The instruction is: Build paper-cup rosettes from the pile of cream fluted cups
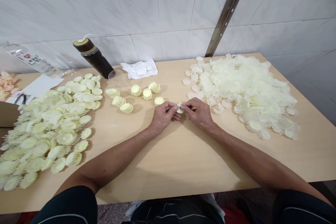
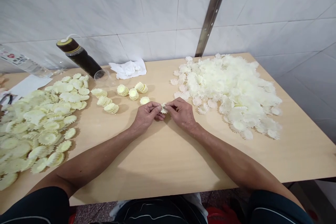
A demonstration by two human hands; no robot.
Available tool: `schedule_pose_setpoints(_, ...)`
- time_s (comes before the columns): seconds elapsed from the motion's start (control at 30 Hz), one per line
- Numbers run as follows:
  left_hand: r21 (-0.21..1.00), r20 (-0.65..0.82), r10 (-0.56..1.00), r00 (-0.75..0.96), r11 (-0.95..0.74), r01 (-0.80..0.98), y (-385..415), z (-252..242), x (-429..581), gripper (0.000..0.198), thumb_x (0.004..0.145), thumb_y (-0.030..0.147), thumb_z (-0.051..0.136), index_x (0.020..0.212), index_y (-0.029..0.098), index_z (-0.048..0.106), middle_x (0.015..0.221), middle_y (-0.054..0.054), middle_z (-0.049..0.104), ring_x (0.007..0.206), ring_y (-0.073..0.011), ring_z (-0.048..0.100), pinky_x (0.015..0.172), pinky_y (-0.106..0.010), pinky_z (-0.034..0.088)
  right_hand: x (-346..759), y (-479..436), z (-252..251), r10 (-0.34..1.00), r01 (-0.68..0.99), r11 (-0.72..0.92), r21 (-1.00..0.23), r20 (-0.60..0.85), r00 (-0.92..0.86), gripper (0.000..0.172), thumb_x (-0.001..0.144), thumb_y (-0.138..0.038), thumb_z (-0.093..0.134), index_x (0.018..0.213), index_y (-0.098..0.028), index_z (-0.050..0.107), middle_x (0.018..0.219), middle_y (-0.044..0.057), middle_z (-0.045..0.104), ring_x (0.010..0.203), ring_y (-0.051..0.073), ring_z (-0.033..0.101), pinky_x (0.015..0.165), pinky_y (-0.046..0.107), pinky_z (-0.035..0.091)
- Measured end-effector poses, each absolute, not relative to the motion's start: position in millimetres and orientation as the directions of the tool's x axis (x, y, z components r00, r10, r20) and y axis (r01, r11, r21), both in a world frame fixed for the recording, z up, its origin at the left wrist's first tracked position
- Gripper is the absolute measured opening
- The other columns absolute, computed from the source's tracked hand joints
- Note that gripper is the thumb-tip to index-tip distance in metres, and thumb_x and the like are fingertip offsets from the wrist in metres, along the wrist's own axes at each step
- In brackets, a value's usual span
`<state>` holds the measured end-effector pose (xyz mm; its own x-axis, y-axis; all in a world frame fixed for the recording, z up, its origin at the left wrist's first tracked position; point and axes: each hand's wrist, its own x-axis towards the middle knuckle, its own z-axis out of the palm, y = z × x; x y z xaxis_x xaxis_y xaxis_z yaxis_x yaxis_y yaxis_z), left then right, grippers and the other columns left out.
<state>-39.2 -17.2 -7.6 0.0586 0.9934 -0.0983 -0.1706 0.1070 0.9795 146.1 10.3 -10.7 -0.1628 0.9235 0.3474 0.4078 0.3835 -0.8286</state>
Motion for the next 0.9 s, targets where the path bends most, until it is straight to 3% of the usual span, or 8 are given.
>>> schedule_pose_setpoints(0.2,0.980,-0.103,0.993,0.052,0.110,-0.166,-18,-5,-38,0.051,0.081,0.061,0.085,0.094,0.016,0.065,0.064,-0.002,0.073,0.054,-0.0146,0.070,0.056,-0.025,0.061,153,14,1,0.984,0.157,0.074,-0.985,0.047,-0.170,0.040,0.093,-0.060,0.072,0.084,-0.021,0.069,0.067,-0.001,0.059,0.053,0.013,0.053,0.054,0.028,0.047)
schedule_pose_setpoints(0.3,0.978,-0.093,0.993,0.076,0.105,-0.178,-21,-4,-36,0.051,0.082,0.062,0.084,0.093,0.016,0.063,0.062,-0.002,0.072,0.051,-0.0141,0.069,0.055,-0.025,0.060,151,16,-1,0.983,-0.013,0.004,-1.000,0.006,-0.185,0.045,0.087,-0.063,0.077,0.078,-0.021,0.062,0.065,-0.003,0.055,0.053,0.012,0.051,0.052,0.027,0.045)
schedule_pose_setpoints(0.4,0.977,-0.082,0.993,0.082,0.097,-0.191,-23,-3,-35,0.051,0.083,0.061,0.083,0.093,0.016,0.062,0.062,-0.003,0.073,0.052,-0.0145,0.070,0.056,-0.026,0.061,150,21,0,0.980,-0.076,-0.056,-0.996,-0.040,-0.196,0.047,0.084,-0.065,0.079,0.076,-0.022,0.060,0.066,-0.003,0.055,0.052,0.011,0.051,0.050,0.026,0.045)
schedule_pose_setpoints(0.53,0.976,-0.097,0.994,0.050,0.104,-0.189,-23,-4,-37,0.049,0.083,0.059,0.083,0.092,0.017,0.062,0.062,-0.003,0.072,0.053,-0.0154,0.071,0.055,-0.026,0.061,167,35,12,0.998,-0.116,0.032,-0.993,0.038,-0.050,0.049,0.079,-0.066,0.082,0.074,-0.022,0.061,0.067,-0.002,0.054,0.054,0.011,0.049,0.046,0.025,0.046)
schedule_pose_setpoints(0.7,0.972,-0.133,0.986,0.101,0.150,-0.184,-20,-8,-39,0.048,0.082,0.059,0.084,0.092,0.016,0.065,0.067,-0.005,0.075,0.058,-0.0169,0.074,0.060,-0.027,0.063,191,47,24,0.992,-0.061,0.085,-0.994,0.090,-0.090,0.039,0.079,-0.057,0.087,0.083,-0.022,0.072,0.076,0.002,0.060,0.068,0.015,0.055,0.048,0.026,0.052)
schedule_pose_setpoints(0.8,0.974,-0.111,0.989,0.096,0.128,-0.185,-20,-7,-40,0.048,0.083,0.058,0.084,0.098,0.015,0.067,0.072,-0.006,0.077,0.064,-0.0178,0.076,0.064,-0.028,0.064,191,45,24,0.991,-0.019,0.078,-0.997,0.079,-0.103,0.039,0.079,-0.058,0.086,0.081,-0.021,0.073,0.072,0.001,0.059,0.063,0.014,0.054,0.046,0.027,0.051)
schedule_pose_setpoints(0.9,0.975,-0.103,0.989,0.107,0.121,-0.184,-20,-7,-40,0.049,0.083,0.058,0.084,0.101,0.015,0.068,0.073,-0.006,0.077,0.064,-0.0177,0.076,0.064,-0.028,0.064,192,42,24,0.984,0.184,0.179,-0.967,0.180,-0.010,0.035,0.086,-0.055,0.080,0.090,-0.020,0.077,0.075,0.002,0.063,0.055,0.013,0.054,0.047,0.030,0.053)
